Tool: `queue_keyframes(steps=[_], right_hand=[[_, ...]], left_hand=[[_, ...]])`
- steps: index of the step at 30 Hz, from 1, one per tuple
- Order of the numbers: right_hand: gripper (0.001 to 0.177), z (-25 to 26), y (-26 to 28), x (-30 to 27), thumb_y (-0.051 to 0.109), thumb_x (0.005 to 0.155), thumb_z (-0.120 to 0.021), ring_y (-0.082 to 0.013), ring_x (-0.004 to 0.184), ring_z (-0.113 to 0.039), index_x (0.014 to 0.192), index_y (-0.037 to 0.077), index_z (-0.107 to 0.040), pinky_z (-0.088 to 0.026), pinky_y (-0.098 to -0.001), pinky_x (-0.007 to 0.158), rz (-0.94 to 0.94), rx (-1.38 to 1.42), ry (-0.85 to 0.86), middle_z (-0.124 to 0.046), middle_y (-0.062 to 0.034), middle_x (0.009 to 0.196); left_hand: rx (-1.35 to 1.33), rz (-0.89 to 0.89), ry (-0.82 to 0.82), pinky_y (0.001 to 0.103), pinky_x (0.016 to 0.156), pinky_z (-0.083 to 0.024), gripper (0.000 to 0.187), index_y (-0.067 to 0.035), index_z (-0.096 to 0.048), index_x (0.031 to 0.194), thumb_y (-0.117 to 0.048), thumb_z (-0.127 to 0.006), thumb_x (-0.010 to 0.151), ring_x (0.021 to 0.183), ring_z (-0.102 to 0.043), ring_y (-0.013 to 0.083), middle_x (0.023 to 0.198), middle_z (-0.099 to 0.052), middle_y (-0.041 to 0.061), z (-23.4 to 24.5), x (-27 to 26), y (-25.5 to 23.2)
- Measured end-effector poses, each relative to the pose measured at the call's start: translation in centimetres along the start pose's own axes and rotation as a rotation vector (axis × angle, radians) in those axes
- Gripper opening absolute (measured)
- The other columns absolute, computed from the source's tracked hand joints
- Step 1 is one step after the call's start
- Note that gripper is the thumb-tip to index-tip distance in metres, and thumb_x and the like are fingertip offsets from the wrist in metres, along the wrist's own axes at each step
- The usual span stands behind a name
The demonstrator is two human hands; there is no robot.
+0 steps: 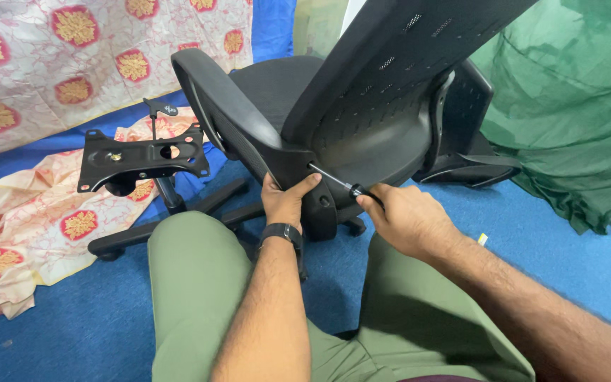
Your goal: The person sits on the floor and uses a screwdriver to tighten screws on the underside of an office chair seat, securing the seat to the base. The person works on multiple screw locations around the seat perimeter.
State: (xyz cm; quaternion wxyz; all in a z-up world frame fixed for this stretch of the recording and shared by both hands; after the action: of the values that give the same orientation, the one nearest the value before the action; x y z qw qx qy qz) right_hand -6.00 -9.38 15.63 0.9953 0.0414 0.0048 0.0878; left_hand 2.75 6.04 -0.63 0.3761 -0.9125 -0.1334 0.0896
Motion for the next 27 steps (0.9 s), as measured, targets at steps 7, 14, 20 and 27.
queue_keyframes(steps=[7, 14, 20, 27], right_hand=[[0.045, -1.4, -0.5, 0.8, 0.042, 0.102, -0.047, -0.0406, 0.084, -0.072, 0.097, 0.002, -0.067, -0.055, -0.0527, 0.08, -0.046, 0.076, 0.158, -0.072, -0.0228, 0.079], [0.046, -3.0, -1.2, 0.4, 0.047, 0.103, -0.048, -0.0127, 0.047, -0.041, 0.087, 0.006, -0.059, -0.034, -0.0321, 0.043, -0.305, 0.698, 0.405, -0.049, -0.002, 0.06], [0.041, -4.7, -1.3, -0.2, 0.051, 0.103, -0.044, -0.0043, 0.041, -0.031, 0.09, 0.014, -0.051, -0.021, -0.0216, 0.033, -0.541, 1.14, 0.595, -0.042, 0.0044, 0.06], [0.044, -7.6, -1.8, -0.3, 0.057, 0.103, -0.045, -0.0013, 0.037, -0.032, 0.089, 0.016, -0.054, -0.024, -0.0181, 0.029, -0.63, 1.891, 1.078, -0.04, 0.0076, 0.057]], left_hand=[[-0.016, -0.03, 0.009, 0.032, 0.091, -0.06, 0.06, -0.007, -0.062, 0.115, 0.01, -0.087, 0.063, 0.097, -0.072, 0.0187, 0.107, -0.072, 0.007, -0.1, -0.2, -0.1], [-0.034, -0.014, -0.003, 0.033, 0.09, -0.06, 0.061, -0.006, -0.062, 0.114, 0.012, -0.086, 0.061, 0.095, -0.072, 0.0193, 0.105, -0.073, 0.007, 0.1, 0.2, 0.4], [-0.048, -0.007, -0.019, 0.033, 0.089, -0.06, 0.061, -0.007, -0.062, 0.115, 0.013, -0.085, 0.061, 0.094, -0.073, 0.0187, 0.104, -0.073, 0.006, 0.4, 0.3, 0.7], [-0.075, 0.018, -0.008, 0.034, 0.086, -0.061, 0.063, -0.007, -0.06, 0.115, 0.013, -0.085, 0.061, 0.092, -0.073, 0.0185, 0.102, -0.073, 0.007, 0.4, 0.5, 0.5]])
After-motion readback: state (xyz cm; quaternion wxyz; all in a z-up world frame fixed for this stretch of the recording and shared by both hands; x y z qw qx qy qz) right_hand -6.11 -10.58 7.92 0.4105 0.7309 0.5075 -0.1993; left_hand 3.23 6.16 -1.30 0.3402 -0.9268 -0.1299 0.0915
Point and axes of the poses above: each hand's wrist, its own x-axis towards the middle knuckle, its own z-axis out of the back of the hand, y = z × x, the point moved 4 cm from there along x, towards the middle knuckle
